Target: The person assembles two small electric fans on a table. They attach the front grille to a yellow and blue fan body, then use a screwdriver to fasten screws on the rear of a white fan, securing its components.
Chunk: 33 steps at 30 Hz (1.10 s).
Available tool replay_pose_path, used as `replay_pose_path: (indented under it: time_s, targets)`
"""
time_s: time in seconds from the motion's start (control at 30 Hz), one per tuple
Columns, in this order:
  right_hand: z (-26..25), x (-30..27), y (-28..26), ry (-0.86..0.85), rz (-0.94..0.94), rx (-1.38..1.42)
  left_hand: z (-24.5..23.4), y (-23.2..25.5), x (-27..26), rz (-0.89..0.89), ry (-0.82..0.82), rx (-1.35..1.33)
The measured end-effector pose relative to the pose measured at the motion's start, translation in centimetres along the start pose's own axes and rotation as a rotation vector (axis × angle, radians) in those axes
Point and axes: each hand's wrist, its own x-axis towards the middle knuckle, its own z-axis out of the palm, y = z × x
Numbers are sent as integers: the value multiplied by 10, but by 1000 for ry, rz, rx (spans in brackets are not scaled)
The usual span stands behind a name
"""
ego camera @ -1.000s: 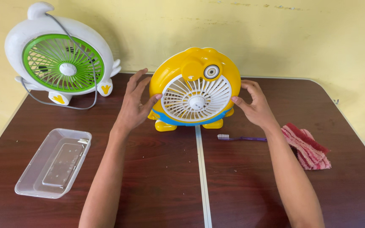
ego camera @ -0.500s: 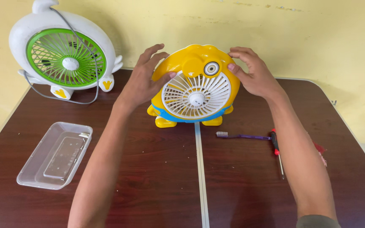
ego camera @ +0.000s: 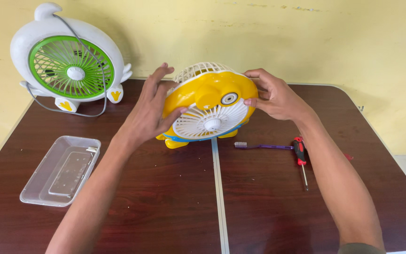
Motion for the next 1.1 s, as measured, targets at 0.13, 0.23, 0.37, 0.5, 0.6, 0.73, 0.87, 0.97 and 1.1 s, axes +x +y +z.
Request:
replay_pose_path:
  time_s: [0.13,0.23,0.37,0.5,0.6,0.73,0.87,0.97,1.1]
  targets:
    - [2,-11,-10,41,-173,-316,4,24,-13,60,-21,25]
    - [7,-19,-10,68,-224,-433,10,40,-25,98,-39,-10]
    - [14,-29,5,103,-205,-581,23,54,-35,163,-94,27]
    - [25,-44,42,135,-338,-591,44,68,-49,290,-146,215]
    - [31,-57,72,152,-371,-622,60,75,-59,301,-191,279]
    - [39,-75,105,145,-359,-672,83,86,-75,334,-325,395]
    - [51,-92,126,167,-302,-708,100,93,-89,417,-353,514]
    - [59,-102,131,202,-262,-643,100,91,-100,467,-341,574]
    - [72,-107,126,220,-222,-533,94,76,-106,496,-395,489]
